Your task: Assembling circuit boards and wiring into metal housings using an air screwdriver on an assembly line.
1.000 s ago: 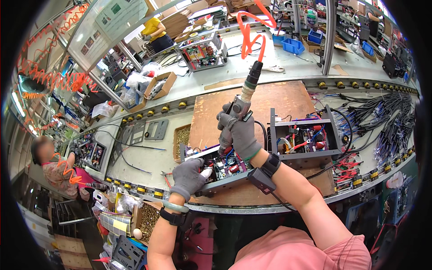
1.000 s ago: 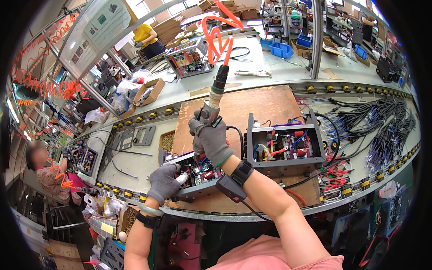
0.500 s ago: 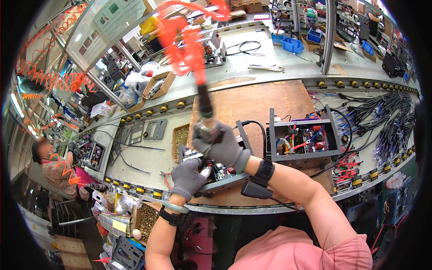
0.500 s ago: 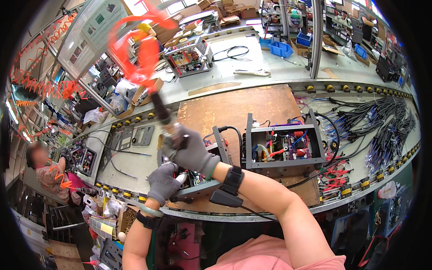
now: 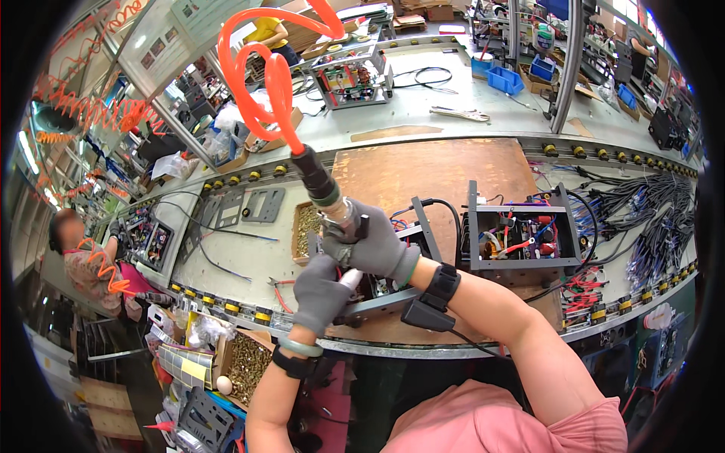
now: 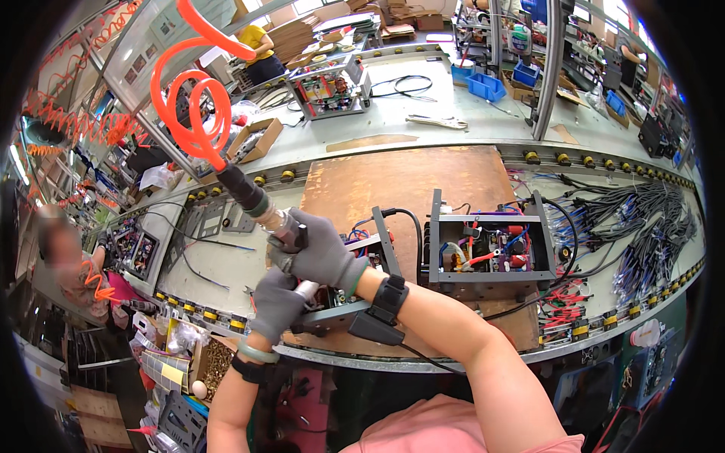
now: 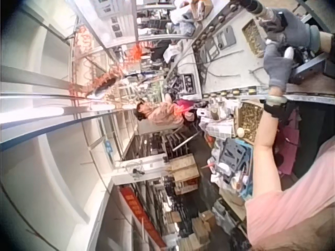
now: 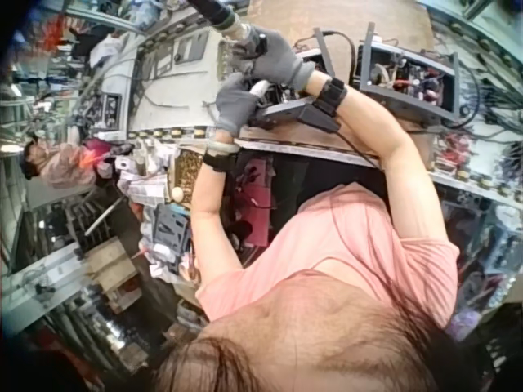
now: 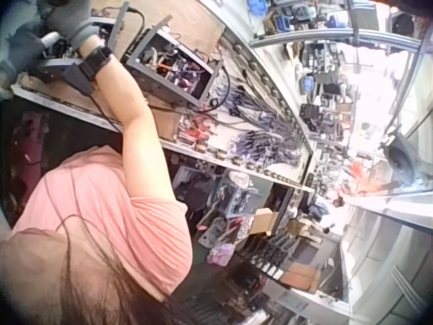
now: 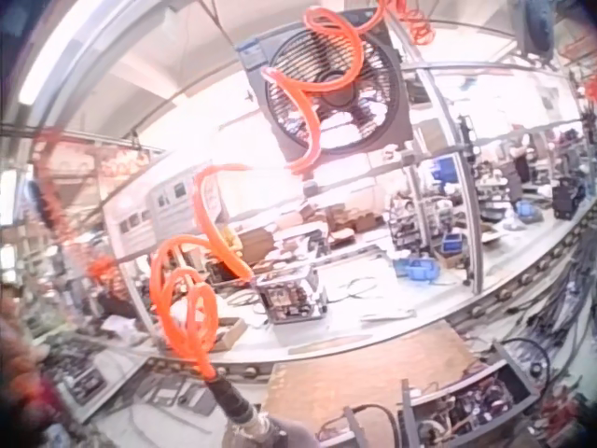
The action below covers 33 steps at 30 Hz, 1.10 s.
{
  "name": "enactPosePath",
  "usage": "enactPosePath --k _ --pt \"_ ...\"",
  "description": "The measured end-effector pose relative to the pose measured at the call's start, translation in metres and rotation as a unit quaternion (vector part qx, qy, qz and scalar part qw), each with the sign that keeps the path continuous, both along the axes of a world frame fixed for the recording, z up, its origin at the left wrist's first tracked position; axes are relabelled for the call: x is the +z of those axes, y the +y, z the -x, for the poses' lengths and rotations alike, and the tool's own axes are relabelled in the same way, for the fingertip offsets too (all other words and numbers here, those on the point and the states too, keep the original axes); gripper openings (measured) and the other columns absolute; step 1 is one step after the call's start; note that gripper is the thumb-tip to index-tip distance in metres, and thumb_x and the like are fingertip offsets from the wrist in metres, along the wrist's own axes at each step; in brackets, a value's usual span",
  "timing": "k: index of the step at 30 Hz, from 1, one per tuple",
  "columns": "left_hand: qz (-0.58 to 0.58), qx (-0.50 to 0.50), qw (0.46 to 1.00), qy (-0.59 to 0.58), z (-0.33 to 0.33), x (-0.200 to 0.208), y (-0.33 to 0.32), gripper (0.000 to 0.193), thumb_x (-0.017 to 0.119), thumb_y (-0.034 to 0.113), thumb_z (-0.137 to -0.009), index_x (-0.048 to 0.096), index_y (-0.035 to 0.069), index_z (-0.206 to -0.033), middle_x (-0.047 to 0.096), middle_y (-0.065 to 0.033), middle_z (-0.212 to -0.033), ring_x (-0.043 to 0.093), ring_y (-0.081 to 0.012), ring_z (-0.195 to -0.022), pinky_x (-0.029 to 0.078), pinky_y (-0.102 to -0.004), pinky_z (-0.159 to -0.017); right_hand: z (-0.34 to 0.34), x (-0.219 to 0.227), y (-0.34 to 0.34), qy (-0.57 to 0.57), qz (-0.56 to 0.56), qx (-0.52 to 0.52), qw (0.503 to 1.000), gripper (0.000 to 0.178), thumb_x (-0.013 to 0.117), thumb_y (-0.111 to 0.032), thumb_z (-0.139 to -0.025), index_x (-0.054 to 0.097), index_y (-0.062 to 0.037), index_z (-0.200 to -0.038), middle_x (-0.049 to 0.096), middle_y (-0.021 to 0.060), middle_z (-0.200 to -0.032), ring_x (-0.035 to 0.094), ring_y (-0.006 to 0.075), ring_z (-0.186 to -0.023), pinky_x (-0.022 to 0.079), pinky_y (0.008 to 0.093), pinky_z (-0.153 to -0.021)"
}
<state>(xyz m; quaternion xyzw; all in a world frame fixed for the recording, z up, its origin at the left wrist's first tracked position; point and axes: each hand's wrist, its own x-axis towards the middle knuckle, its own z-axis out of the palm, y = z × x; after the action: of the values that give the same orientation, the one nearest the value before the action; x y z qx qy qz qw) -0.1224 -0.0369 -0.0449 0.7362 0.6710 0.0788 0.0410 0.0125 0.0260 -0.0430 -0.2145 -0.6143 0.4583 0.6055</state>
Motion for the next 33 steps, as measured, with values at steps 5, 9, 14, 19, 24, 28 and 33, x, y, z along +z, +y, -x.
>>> enactPosePath --k 5,9,14,19,24,28,33 --pt "0.002 0.149 0.635 -0.758 0.028 0.016 -0.032 0.036 0.047 0.012 -0.098 0.054 0.004 -0.133 0.059 -0.001 -0.096 0.052 -0.0051 -0.069 0.045 -0.0176 -0.06 -0.016 0.012 0.007 -0.011 0.046 0.045 0.998 0.019 0.073 -0.007 -0.082 0.059 -0.0034 -0.094 0.058 -0.0036 -0.08 0.052 0.0046 -0.076 0.049 0.0251 -0.071" --pt "0.044 0.1 0.702 -0.704 0.016 0.009 -0.098 0.035 0.046 0.016 -0.102 0.053 0.006 -0.135 0.06 0.0029 -0.097 0.048 -0.0022 -0.059 0.037 -0.016 -0.043 -0.026 0.043 -0.009 0.283 0.283 0.226 0.888 0.02 0.075 -0.005 -0.082 0.06 -0.0033 -0.096 0.059 -0.003 -0.082 0.052 0.0033 -0.076 0.048 0.0242 -0.07" --pt "0.217 0.17 0.47 -0.838 -0.039 -0.031 -0.133 0.036 0.046 0.031 -0.105 0.057 0.006 -0.127 0.064 0.0011 -0.086 0.044 -0.0054 -0.049 0.032 -0.0194 -0.043 -0.075 0.085 -0.113 0.242 0.091 0.21 0.943 0.033 0.067 0.001 -0.088 0.054 -0.0039 -0.119 0.062 0.0029 -0.102 0.056 0.0069 -0.09 0.047 0.0209 -0.076" --pt "0.261 0.08 0.51 -0.816 -0.08 -0.028 -0.125 0.032 0.046 0.03 -0.106 0.06 0.007 -0.122 0.056 0.005 -0.074 0.045 -0.0037 -0.051 0.032 -0.0177 -0.044 -0.114 0.042 -0.144 0.189 0.055 0.122 0.973 0.041 0.075 -0.012 -0.086 0.053 -0.0108 -0.121 0.06 0.0089 -0.109 0.059 0.0143 -0.094 0.054 0.0298 -0.078" --pt "0.245 0.12 0.39 -0.88 -0.08 -0.037 -0.119 0.032 0.048 0.031 -0.105 0.056 0.009 -0.126 0.051 0.0043 -0.078 0.036 -0.0065 -0.055 0.03 -0.022 -0.046 -0.118 0.045 -0.158 0.282 0.115 0.101 0.947 0.049 0.077 -0.011 -0.085 0.05 -0.0158 -0.126 0.058 0.0108 -0.11 0.06 0.0181 -0.088 0.057 0.0344 -0.077" --pt "0.294 0.047 0.271 -0.915 -0.079 -0.041 -0.125 0.034 0.048 0.032 -0.104 0.056 0.009 -0.128 0.051 0.0035 -0.079 0.033 -0.0062 -0.054 0.03 -0.0211 -0.048 -0.124 0.035 -0.161 0.284 0.086 0.117 0.948 0.052 0.078 -0.008 -0.084 0.05 -0.0161 -0.127 0.059 0.0118 -0.109 0.061 0.018 -0.091 0.058 0.0338 -0.076" --pt "0.304 0.006 0.22 -0.927 -0.086 -0.046 -0.13 0.036 0.044 0.038 -0.105 0.056 0.007 -0.12 0.045 0.0052 -0.073 0.032 -0.0061 -0.051 0.028 -0.0222 -0.044 -0.121 0.033 -0.169 0.269 0.096 0.095 0.954 0.051 0.082 -0.016 -0.082 0.052 -0.0161 -0.124 0.059 0.0117 -0.108 0.061 0.019 -0.088 0.057 0.0343 -0.073"
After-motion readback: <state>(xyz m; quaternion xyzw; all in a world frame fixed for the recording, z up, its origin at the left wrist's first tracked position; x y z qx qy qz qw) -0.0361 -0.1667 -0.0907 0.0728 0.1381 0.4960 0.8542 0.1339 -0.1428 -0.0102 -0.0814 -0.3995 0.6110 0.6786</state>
